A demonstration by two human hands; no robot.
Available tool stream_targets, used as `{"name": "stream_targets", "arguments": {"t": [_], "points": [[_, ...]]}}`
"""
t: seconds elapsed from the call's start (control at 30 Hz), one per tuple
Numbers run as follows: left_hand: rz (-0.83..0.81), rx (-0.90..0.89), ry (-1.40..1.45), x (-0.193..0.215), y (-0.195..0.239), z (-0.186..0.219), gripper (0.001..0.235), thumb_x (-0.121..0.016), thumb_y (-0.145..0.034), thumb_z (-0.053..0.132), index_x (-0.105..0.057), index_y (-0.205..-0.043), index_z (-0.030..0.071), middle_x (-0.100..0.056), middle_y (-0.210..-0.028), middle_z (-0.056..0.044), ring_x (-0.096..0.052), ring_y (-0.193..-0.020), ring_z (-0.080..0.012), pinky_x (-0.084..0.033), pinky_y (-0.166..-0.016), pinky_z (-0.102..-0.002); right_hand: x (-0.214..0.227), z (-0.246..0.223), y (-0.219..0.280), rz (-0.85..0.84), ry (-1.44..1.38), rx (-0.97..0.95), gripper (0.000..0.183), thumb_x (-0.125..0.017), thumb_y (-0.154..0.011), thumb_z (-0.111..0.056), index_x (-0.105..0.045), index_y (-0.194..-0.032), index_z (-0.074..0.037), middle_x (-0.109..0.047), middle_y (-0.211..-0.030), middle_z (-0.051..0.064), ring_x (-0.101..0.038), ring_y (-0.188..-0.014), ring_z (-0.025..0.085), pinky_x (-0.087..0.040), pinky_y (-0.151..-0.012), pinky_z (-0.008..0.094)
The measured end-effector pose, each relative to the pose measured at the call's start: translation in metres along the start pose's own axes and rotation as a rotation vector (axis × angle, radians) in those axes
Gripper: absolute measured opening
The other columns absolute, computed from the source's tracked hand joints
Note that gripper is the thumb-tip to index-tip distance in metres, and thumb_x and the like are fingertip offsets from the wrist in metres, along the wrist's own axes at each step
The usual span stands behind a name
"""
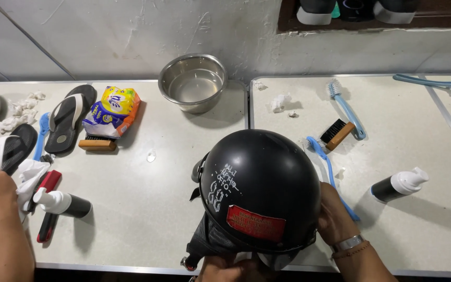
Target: The person cleans a black helmet using a grey cloth, wiping the surface and the interior padding. They then use a small metal tool to scrape or clean the seam and edges of the helmet.
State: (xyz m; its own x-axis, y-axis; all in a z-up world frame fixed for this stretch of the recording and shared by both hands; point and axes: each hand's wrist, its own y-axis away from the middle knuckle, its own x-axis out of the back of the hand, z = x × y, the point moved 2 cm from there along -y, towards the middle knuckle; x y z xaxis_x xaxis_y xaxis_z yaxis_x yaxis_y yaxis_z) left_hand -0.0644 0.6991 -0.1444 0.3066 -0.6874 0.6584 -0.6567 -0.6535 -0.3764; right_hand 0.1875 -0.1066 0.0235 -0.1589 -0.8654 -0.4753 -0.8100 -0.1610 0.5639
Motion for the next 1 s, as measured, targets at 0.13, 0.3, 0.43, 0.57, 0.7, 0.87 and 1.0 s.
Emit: {"name": "stream_targets", "arguments": {"t": [0.13, 0.3, 0.43, 0.57, 0.7, 0.87, 1.0], "points": [[0.195, 0.011, -0.192, 0.004, 0.003, 0.002, 0.022, -0.051, -0.1, 0.029, -0.071, -0.111, 0.026, -0.061, -0.114, 0.006, -0.062, -0.089, -0.0076, -0.049, -0.077, -0.019, 0.001, -0.004, 0.002, 0.003, 0.059, 0.014, 0.019, -0.048, -0.092, -0.003, -0.065, -0.096, -0.012, -0.044, -0.064, -0.003, -0.038, -0.048, 0.009, -0.031, -0.04, 0.021], [0.275, 0.034, -0.324, 0.032, 0.06, 0.071, 0.024, -0.049, -0.101, 0.024, -0.069, -0.113, 0.024, -0.062, -0.116, 0.003, -0.062, -0.093, -0.0093, -0.049, -0.081, -0.022, 0.001, -0.008, 0.004, 0.002, 0.129, 0.019, 0.014, -0.051, -0.094, -0.008, -0.065, -0.092, -0.012, -0.043, -0.064, -0.003, -0.037, -0.05, 0.009, -0.029, -0.042, 0.023], [0.371, 0.076, -0.494, 0.096, 0.128, 0.14, 0.026, -0.046, -0.102, 0.018, -0.067, -0.116, 0.023, -0.062, -0.118, 0.0, -0.062, -0.098, -0.0116, -0.049, -0.087, -0.026, -0.003, -0.009, 0.006, -0.009, 0.206, 0.026, 0.012, -0.054, -0.096, -0.014, -0.065, -0.089, -0.012, -0.041, -0.063, -0.003, -0.035, -0.051, 0.01, -0.026, -0.043, 0.024], [0.431, 0.101, -0.606, 0.188, 0.195, 0.208, 0.028, -0.044, -0.102, 0.014, -0.066, -0.118, 0.021, -0.062, -0.119, -0.002, -0.062, -0.101, -0.013, -0.05, -0.09, -0.028, 0.013, 0.001, 0.017, -0.013, 0.262, 0.028, 0.014, -0.056, -0.097, -0.017, -0.064, -0.087, -0.012, -0.04, -0.063, -0.003, -0.034, -0.052, 0.01, -0.025, -0.045, 0.025], [0.527, 0.141, -0.776, 0.285, 0.266, 0.271, 0.031, -0.042, -0.103, 0.008, -0.064, -0.121, 0.02, -0.062, -0.122, -0.006, -0.061, -0.107, -0.0153, -0.05, -0.096, -0.032, 0.054, 0.023, 0.041, -0.023, 0.339, 0.036, 0.019, -0.059, -0.099, -0.022, -0.064, -0.083, -0.013, -0.038, -0.062, -0.003, -0.032, -0.054, 0.011, -0.022, -0.046, 0.027], [0.619, 0.177, -0.956, 0.368, 0.352, 0.326, 0.035, -0.039, -0.104, 0.002, -0.062, -0.124, 0.018, -0.062, -0.124, -0.009, -0.061, -0.112, -0.0175, -0.05, -0.101, -0.036, 0.047, 0.019, 0.067, -0.018, 0.418, 0.26, 0.034, -0.047, -0.103, -0.01, -0.064, -0.131, 0.0, -0.073, -0.124, 0.019, -0.068, -0.106, 0.028, -0.053, -0.092, 0.035], [0.727, 0.203, -1.118, 0.386, 0.38, 0.332, 0.039, -0.036, -0.104, -0.004, -0.06, -0.127, 0.016, -0.063, -0.126, -0.012, -0.061, -0.117, -0.0197, -0.051, -0.106, -0.04, 0.048, 0.029, 0.092, -0.248, 0.71, 0.746, 0.045, -0.056, -0.093, -0.009, -0.056, -0.137, 0.001, -0.063, -0.141, 0.019, -0.061, -0.133, 0.03, -0.049, -0.114, 0.038]]}}
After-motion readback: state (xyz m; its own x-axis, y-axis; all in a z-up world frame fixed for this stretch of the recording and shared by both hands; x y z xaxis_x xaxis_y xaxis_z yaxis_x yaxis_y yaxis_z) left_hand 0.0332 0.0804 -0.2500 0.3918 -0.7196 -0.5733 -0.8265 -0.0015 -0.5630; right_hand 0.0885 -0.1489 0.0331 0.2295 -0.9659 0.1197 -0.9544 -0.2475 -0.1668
